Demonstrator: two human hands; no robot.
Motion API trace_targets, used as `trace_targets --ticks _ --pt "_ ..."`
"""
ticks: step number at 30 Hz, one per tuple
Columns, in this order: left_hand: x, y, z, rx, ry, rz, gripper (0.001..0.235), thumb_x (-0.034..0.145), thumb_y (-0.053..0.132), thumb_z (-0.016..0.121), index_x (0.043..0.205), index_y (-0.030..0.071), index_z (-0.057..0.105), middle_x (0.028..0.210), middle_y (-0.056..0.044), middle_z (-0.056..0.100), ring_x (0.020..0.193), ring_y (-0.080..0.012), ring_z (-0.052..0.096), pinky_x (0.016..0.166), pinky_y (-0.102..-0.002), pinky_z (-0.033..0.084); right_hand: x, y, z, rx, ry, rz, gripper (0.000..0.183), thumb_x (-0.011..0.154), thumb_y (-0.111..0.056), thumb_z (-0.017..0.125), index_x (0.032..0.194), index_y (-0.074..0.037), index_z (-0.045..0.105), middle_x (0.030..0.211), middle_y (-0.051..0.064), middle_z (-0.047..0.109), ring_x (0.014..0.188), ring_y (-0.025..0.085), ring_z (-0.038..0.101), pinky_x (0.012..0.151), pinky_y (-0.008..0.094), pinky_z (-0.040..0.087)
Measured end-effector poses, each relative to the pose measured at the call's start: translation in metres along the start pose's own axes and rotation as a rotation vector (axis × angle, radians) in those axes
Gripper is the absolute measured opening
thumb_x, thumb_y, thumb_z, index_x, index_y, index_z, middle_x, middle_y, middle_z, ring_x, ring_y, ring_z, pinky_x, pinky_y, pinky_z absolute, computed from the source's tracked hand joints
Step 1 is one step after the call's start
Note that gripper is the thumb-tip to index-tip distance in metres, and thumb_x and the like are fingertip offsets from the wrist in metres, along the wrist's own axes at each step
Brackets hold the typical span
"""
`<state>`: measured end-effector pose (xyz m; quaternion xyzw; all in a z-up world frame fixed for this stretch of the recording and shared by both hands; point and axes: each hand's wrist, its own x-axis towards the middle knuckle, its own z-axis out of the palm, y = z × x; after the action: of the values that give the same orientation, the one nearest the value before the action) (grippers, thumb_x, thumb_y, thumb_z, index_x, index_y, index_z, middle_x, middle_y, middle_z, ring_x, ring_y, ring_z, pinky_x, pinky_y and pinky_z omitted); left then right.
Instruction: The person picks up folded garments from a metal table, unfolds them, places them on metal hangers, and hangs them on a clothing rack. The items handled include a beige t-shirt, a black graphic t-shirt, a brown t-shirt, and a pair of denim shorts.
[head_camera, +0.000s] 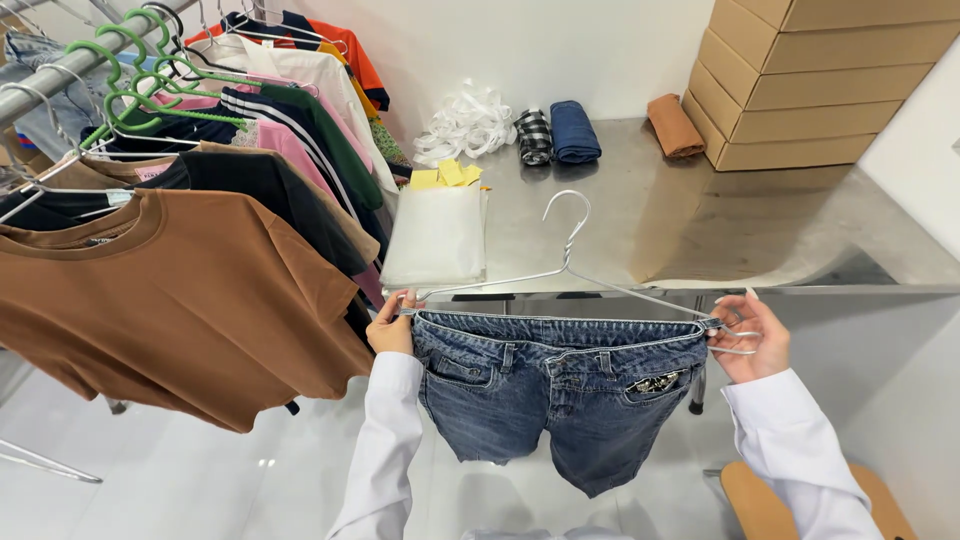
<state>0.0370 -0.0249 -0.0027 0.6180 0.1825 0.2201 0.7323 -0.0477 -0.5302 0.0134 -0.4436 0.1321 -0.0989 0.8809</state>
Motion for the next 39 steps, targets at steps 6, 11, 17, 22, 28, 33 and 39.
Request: trace_targets --ticks 6,11,17,22,28,33,39 --pt "-0.002 0.008 0.003 0.020 -0.004 0.021 0.018 0.084 0.028 0.082 0.097 0.017 0.080 0.076 -0.005 0.077 0.080 -0.0021 0.069 0.075 -0.014 0.050 0.014 0.000 0.003 -0.028 -0.033 -0.081 0.044 0.105 -0.055 0.060 0.088 -0.015 0.069 0.068 0.005 0.064 0.052 0.018 0.056 0.048 0.028 0.043" --pt "0.008 -0.011 -0.005 0.269 0.101 0.384 0.018 0.095 0.031 0.073 0.090 0.015 0.080 0.067 0.008 0.064 0.065 -0.0007 0.046 0.063 -0.020 0.040 0.036 0.006 -0.024 -0.135 -0.113 -0.142 0.050 0.111 -0.053 0.053 0.098 -0.007 0.069 0.084 0.008 0.069 0.066 0.021 0.065 0.062 0.030 0.055" --pt "0.027 -0.020 -0.009 0.518 0.047 0.514 0.032 0.096 0.041 0.069 0.086 0.014 0.081 0.051 0.003 0.043 0.053 -0.0093 0.035 0.054 -0.030 0.035 0.011 -0.028 -0.002 -0.772 -0.404 0.081 0.030 0.089 -0.016 0.072 0.111 0.004 0.076 0.094 0.013 0.074 0.075 0.020 0.065 0.075 0.033 0.056" --pt "0.016 -0.031 0.012 0.655 0.020 0.466 0.025 0.091 0.049 0.074 0.083 0.026 0.080 0.064 -0.001 0.072 0.071 -0.0248 0.072 0.068 -0.038 0.057 0.027 -0.006 -0.023 -1.168 -0.709 0.117 0.009 0.078 -0.004 0.084 0.083 0.002 0.082 0.067 0.009 0.078 0.062 0.017 0.069 0.058 0.032 0.061" --pt "0.007 -0.033 0.041 0.637 -0.071 0.746 0.021 0.091 0.037 0.077 0.081 0.019 0.080 0.067 -0.008 0.072 0.070 -0.0313 0.071 0.064 -0.041 0.055 0.008 0.036 0.015 -1.007 -0.788 0.193 0.022 0.091 -0.014 0.072 0.075 -0.002 0.065 0.055 0.008 0.066 0.053 0.015 0.062 0.051 0.026 0.047" --pt "-0.034 -0.005 0.061 0.542 -0.138 0.817 0.020 0.091 0.038 0.077 0.078 0.024 0.079 0.066 0.000 0.073 0.067 -0.0239 0.072 0.063 -0.033 0.056 0.004 0.045 0.064 -0.636 -0.321 0.203 0.034 0.105 -0.033 0.059 0.095 -0.001 0.070 0.048 -0.007 0.023 0.034 0.002 0.018 0.030 0.016 0.015" --pt "-0.022 -0.024 0.053 0.442 -0.185 0.772 0.009 0.090 0.031 0.080 0.085 0.023 0.081 0.068 0.001 0.074 0.059 -0.0195 0.071 0.054 -0.029 0.055 -0.005 0.036 0.075 -0.867 -0.450 0.032 0.032 0.096 -0.018 0.068 0.078 0.007 0.075 0.039 0.000 0.030 0.029 0.004 0.026 0.026 0.018 0.021"
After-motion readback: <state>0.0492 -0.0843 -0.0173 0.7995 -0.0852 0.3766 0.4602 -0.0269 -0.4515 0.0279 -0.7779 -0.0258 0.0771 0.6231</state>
